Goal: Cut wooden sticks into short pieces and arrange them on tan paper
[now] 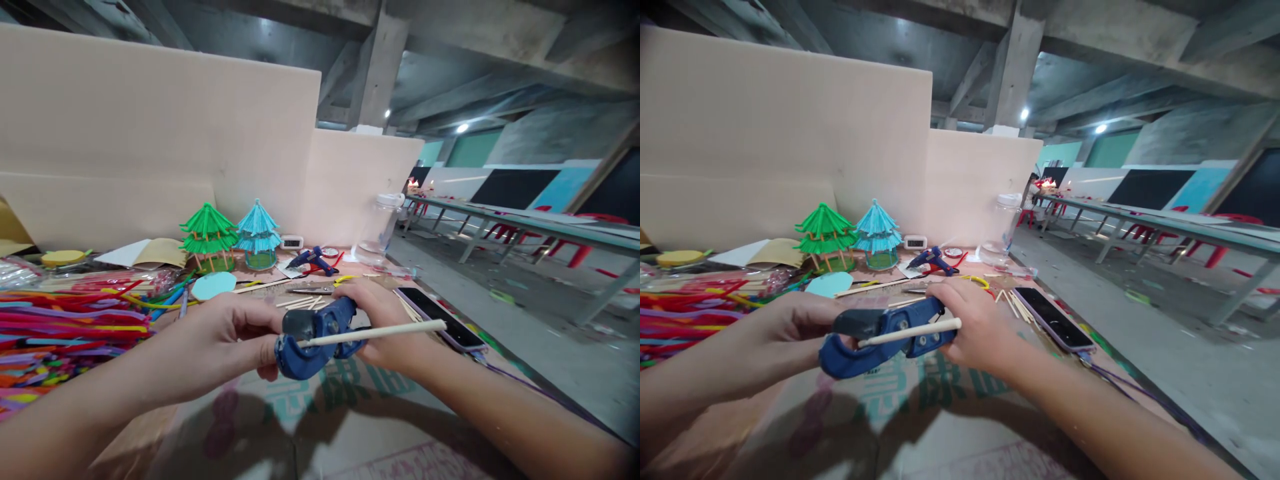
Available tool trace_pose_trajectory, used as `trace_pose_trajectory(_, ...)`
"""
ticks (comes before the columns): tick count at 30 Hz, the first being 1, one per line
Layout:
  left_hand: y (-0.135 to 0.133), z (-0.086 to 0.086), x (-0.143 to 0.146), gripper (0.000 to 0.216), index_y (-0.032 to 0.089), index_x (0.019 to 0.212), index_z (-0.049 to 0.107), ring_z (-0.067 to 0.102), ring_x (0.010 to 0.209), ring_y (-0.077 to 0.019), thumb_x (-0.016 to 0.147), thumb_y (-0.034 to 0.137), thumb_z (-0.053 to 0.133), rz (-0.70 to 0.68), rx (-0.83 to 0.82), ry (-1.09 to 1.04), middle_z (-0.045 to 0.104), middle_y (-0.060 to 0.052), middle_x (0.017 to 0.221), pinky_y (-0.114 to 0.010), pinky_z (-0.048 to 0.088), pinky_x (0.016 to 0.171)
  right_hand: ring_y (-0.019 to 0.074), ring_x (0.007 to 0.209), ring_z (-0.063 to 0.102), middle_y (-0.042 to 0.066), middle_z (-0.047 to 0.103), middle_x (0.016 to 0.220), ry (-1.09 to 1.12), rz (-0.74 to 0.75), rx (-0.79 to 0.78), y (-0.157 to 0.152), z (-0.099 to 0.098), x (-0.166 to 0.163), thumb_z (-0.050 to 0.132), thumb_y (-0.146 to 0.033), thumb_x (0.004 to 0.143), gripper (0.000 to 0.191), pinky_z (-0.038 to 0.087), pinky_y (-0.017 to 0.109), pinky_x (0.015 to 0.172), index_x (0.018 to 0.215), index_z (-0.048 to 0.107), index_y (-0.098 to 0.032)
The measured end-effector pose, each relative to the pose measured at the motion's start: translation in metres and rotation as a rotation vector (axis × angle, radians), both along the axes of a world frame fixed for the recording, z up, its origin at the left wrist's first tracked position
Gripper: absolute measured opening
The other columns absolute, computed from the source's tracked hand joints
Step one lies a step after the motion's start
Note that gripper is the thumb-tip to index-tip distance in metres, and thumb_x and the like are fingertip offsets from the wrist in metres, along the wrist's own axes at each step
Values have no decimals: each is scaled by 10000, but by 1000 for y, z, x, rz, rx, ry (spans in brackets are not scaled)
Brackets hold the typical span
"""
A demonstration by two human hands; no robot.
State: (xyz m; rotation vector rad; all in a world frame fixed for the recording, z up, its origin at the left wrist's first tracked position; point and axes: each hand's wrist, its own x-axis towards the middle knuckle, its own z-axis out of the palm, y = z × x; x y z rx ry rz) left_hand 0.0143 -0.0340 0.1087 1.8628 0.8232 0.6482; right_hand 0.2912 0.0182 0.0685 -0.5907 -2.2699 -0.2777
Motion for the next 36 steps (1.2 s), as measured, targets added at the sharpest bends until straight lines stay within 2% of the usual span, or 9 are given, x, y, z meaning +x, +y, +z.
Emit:
trace_pose_trajectory(6, -1, 3, 1, 193, 195, 873, 782, 634, 743, -150, 934, 304, 635, -45, -11, 12, 715, -1, 782, -212, 493, 684, 280, 924, 711, 128, 738, 1058, -44, -22, 17, 1, -3, 4, 625, -195, 707, 432, 576, 414, 794, 1136, 572, -202)
trace_pose_trajectory(12, -3, 1, 0, 199, 183, 829, 688, 601, 738, -137, 947, 339, 653, -53, -18, -16, 674, 2, 793, -201, 460, 647, 269, 894, 706, 112, 748, 1006, -29, -23, 109, 3, -6, 6, 659, -292, 793, 327, 564, 384, 769, 1100, 584, -210)
trace_pose_trajectory(14, -2, -3, -3, 176, 205, 963, 641, 580, 734, -131, 941, 372, 690, -23, -31, -58, 643, 10, 826, -202, 443, 623, 267, 871, 702, 109, 745, 980, -44, -24, 125, 3, -6, 5, 665, -312, 798, 325, 555, 378, 751, 1097, 587, -209)
trace_pose_trajectory(17, -1, -7, -8, 334, 284, 1268, 551, 610, 777, -140, 966, 353, 675, 5, 36, -36, 642, 16, 884, -206, 455, 624, 262, 816, 692, 107, 732, 922, -63, -10, 148, 2, -5, 2, 648, -272, 782, 321, 536, 366, 701, 1088, 595, -190)
trace_pose_trajectory(19, -4, -7, -8, 399, 334, 1376, 522, 624, 774, -130, 993, 303, 633, -24, 89, 20, 656, 25, 869, -197, 467, 633, 260, 792, 683, 111, 724, 896, -61, 0, 183, 2, -6, 0, 631, -244, 784, 308, 526, 364, 684, 1083, 597, -176)
trace_pose_trajectory(25, -13, -2, 4, 428, 357, 1346, 602, 628, 746, -94, 954, 193, 655, -17, 143, -81, 690, 36, 876, -160, 496, 644, 277, 869, 668, 146, 709, 985, 20, 37, 278, 3, -5, -3, 632, -302, 845, 348, 544, 397, 759, 1157, 568, -162)
trace_pose_trajectory(29, -17, -1, 9, 340, 320, 1268, 656, 669, 790, -111, 940, 231, 670, 35, 146, -100, 713, 17, 944, -177, 544, 683, 271, 893, 664, 138, 697, 1013, 66, 62, 301, 6, -6, -1, 644, -292, 855, 369, 539, 396, 770, 1191, 551, -169)
trace_pose_trajectory(36, -20, -2, 8, 294, 356, 1212, 696, 705, 853, -141, 928, 281, 714, 70, 294, -70, 740, 32, 982, -195, 591, 747, 280, 870, 666, 123, 682, 992, 86, 59, 335, 9, -9, 1, 662, -286, 855, 381, 537, 425, 769, 1202, 545, -182)
